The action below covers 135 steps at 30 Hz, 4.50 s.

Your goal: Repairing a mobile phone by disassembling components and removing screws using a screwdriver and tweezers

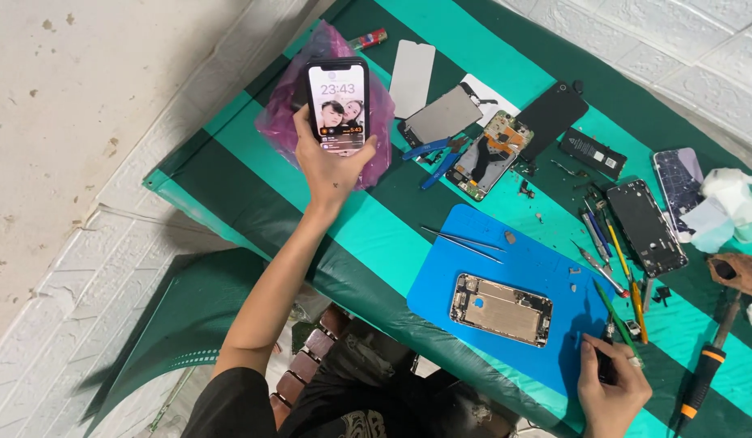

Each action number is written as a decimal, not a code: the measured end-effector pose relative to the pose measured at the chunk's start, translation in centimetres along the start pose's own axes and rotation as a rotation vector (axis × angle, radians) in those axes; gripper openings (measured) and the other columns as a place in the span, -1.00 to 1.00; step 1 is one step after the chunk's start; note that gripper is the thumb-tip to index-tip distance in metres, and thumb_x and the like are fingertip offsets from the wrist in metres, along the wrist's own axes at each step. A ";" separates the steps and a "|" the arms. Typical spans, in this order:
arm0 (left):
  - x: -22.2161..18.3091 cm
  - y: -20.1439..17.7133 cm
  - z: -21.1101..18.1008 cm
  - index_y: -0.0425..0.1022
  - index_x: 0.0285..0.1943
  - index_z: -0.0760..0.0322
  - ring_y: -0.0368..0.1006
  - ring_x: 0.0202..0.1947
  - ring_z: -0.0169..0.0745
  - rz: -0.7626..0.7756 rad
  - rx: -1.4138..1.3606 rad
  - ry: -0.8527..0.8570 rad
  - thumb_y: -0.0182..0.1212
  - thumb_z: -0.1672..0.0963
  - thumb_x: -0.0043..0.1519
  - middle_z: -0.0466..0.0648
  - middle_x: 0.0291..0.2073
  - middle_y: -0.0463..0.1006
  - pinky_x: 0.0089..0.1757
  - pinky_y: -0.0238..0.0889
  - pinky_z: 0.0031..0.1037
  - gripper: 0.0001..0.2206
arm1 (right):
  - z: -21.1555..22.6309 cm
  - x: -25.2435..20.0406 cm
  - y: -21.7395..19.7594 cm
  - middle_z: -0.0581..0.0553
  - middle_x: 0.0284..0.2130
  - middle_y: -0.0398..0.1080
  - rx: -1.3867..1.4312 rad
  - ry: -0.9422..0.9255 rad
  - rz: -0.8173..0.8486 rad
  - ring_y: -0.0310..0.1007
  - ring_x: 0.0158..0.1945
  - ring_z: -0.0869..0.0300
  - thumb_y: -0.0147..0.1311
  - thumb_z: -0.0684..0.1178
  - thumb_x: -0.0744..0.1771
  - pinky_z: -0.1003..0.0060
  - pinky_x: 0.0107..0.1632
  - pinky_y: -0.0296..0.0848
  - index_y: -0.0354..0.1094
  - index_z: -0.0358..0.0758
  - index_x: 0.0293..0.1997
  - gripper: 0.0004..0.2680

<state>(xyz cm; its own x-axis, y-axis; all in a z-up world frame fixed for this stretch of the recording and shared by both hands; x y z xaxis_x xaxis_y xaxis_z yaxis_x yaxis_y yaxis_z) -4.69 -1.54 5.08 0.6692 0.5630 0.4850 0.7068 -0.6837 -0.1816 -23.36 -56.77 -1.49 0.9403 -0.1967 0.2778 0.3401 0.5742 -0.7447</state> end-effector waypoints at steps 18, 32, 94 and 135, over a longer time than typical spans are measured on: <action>-1.2 3.3 8.6 0.11 0.25 0.28 0.23 0.09 -0.23 0.180 -0.589 -0.276 -0.09 0.17 0.13 0.04 0.11 0.27 0.03 0.24 -0.40 -0.55 | -0.2 0.0 0.2 -0.24 -0.24 0.39 -0.020 0.015 0.008 0.31 -0.20 0.05 0.21 -0.15 0.50 0.14 -0.19 0.22 0.58 -0.36 0.05 -0.90; -1.2 3.6 6.6 0.04 0.26 0.26 0.26 0.10 -0.24 0.245 -0.602 -0.248 -0.07 0.25 0.16 0.05 0.16 0.25 0.01 0.26 -0.41 -0.56 | -0.9 -0.2 0.1 -0.17 -0.23 0.37 -0.024 0.009 0.006 0.18 -0.32 0.15 0.25 -0.13 0.49 0.20 -0.23 0.13 0.58 -0.33 0.07 -0.90; -1.3 3.6 10.6 0.42 0.09 0.18 0.54 -0.13 -0.24 0.069 -1.038 -0.774 -0.03 -0.12 0.31 -0.05 -0.09 0.59 -0.10 0.39 -0.37 -0.58 | -0.1 -0.2 0.0 -0.17 -0.29 0.33 0.023 0.018 -0.006 0.12 -0.35 0.19 0.23 -0.18 0.48 0.26 -0.26 0.08 0.57 -0.35 0.05 -0.92; -1.6 5.0 4.9 0.37 0.34 0.42 0.60 -0.03 0.12 0.446 -1.085 -0.854 -0.13 -0.21 0.25 0.31 0.08 0.59 0.04 0.46 -0.15 -0.27 | -1.1 -0.4 0.1 -0.18 -0.24 0.34 0.031 0.037 0.012 0.09 -0.40 0.18 0.22 -0.13 0.48 0.19 -0.27 0.07 0.57 -0.33 0.06 -0.89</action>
<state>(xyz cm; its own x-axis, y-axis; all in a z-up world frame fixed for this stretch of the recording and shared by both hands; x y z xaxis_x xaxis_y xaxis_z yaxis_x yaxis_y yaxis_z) -1.11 -3.62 -0.83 0.9866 0.0484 -0.1559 0.1486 -0.6623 0.7344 -23.68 -57.50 -2.30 0.9445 -0.2180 0.2458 0.3283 0.6008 -0.7289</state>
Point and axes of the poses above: each hand's wrist, its own x-axis towards the middle knuckle, its own y-axis out of the palm, z = x × y, the point moved 9 cm from there along x, towards the middle knuckle
